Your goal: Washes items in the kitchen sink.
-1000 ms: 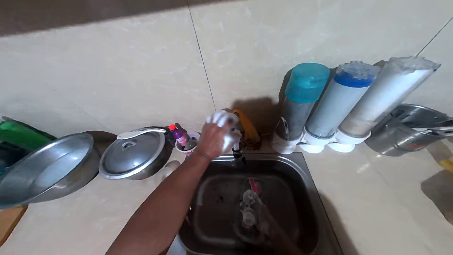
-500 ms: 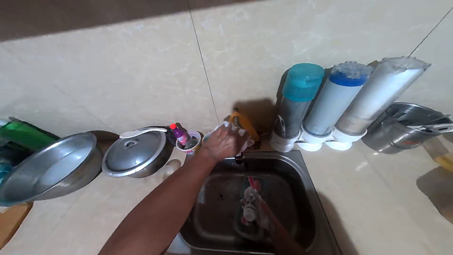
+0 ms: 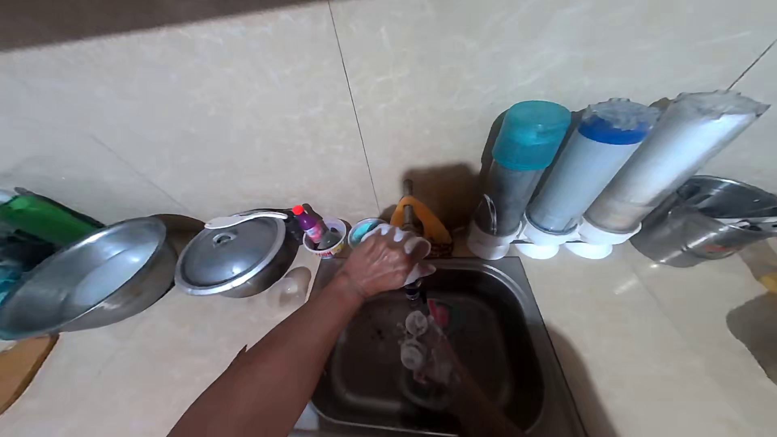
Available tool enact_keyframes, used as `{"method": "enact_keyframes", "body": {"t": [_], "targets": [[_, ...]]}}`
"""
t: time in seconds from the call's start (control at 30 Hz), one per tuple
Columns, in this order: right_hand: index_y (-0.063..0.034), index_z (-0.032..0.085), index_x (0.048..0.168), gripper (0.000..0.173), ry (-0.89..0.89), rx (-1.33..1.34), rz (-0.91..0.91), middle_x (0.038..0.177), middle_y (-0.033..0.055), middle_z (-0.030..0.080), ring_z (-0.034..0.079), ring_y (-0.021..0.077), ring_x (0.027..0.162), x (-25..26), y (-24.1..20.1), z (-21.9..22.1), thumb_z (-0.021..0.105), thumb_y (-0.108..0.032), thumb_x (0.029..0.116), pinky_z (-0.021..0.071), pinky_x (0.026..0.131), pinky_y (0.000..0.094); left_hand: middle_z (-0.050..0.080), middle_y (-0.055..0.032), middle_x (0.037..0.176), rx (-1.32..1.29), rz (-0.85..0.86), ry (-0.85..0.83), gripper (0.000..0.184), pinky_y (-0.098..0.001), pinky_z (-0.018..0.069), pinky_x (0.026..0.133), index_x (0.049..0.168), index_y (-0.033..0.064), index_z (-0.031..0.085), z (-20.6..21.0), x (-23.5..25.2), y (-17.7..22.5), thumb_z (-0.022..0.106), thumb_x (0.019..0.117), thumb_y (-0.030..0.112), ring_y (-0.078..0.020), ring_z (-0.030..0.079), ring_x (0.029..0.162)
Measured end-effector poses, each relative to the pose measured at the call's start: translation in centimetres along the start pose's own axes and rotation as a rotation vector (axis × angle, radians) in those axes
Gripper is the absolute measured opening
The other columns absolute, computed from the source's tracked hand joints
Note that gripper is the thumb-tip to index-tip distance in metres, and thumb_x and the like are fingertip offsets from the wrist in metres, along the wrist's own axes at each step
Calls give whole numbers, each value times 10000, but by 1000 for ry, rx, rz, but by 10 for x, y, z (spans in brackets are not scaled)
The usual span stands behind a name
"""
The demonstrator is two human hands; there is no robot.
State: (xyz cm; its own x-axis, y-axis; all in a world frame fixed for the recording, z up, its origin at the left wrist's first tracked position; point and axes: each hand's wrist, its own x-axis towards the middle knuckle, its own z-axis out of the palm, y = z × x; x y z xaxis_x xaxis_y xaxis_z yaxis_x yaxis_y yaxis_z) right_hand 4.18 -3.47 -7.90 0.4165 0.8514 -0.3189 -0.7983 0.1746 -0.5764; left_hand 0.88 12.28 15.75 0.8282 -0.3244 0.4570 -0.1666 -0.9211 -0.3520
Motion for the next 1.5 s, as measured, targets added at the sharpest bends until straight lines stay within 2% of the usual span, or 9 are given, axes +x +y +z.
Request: {"method": "enact_keyframes", "body": {"t": [0.4,0.57,0.73,0.9,1.0,1.1,1.27,1.37,1.5], "targets": [[-42,485,1367,385,54,-15,-102,1132,72,689,691,147,960,5,0,4,269,-252,1128,597,818,315,687,-144,754,-13,-453,64,358,-473,561,589,925,36,706,4,11,30,669,936,392,-327,708,681],[11,493,1364,332,111,-218,-99,1099,79,670,668,117,934,9,-3,5,376,-160,1104,581,820,293,648,-287,1163,-723,-1110,456,330,-389,518,985,1247,-200,547,72,-49,76,430,1003,-11,-283,655,1081],[-6,578,1182,284,284,-262,-82,884,42,615,603,95,746,22,-4,-6,369,-182,1107,544,681,277,622,-17,710,-1836,-1798,733,257,-216,548,562,1023,20,574,131,-64,130,333,1094,74,-76,617,595],[33,535,1282,278,468,-319,9,982,105,596,583,129,808,21,-5,-1,403,-126,1096,533,724,305,526,51,556,-2022,-1691,338,355,-156,454,464,844,103,533,126,-40,126,294,1106,83,-8,505,464],[24,525,1257,245,471,-315,65,923,87,570,563,121,741,17,-6,2,410,-118,1093,520,666,297,638,-161,1082,-1316,-1386,-590,339,-358,490,892,1295,-27,596,106,-22,103,407,1116,189,-199,594,941],[-3,535,1202,228,467,-183,88,847,60,550,545,113,668,22,-2,1,401,-159,1105,501,597,284,613,-214,1319,-1080,-1057,-925,398,-489,474,1048,1429,21,505,112,-16,88,473,1087,222,-304,616,1201],[1,542,1235,266,420,-200,54,915,63,570,560,95,746,21,0,-2,417,-195,1105,513,664,258,615,-33,863,-1753,-1529,-149,160,-236,529,719,1122,32,591,117,-42,92,440,1074,50,-77,595,752],[-23,584,1136,201,384,-191,70,828,44,601,585,91,675,12,-4,10,455,-168,1085,527,606,263,627,53,667,-2568,-1246,352,510,-187,530,576,840,186,600,142,-51,100,168,1109,219,-39,615,599],[26,508,1280,247,306,-241,-6,942,52,603,590,57,769,1,4,-2,391,-82,1091,537,685,233,487,90,577,-2166,-1194,-132,350,-145,383,459,886,137,584,128,-38,108,297,1082,100,17,446,475]]}}
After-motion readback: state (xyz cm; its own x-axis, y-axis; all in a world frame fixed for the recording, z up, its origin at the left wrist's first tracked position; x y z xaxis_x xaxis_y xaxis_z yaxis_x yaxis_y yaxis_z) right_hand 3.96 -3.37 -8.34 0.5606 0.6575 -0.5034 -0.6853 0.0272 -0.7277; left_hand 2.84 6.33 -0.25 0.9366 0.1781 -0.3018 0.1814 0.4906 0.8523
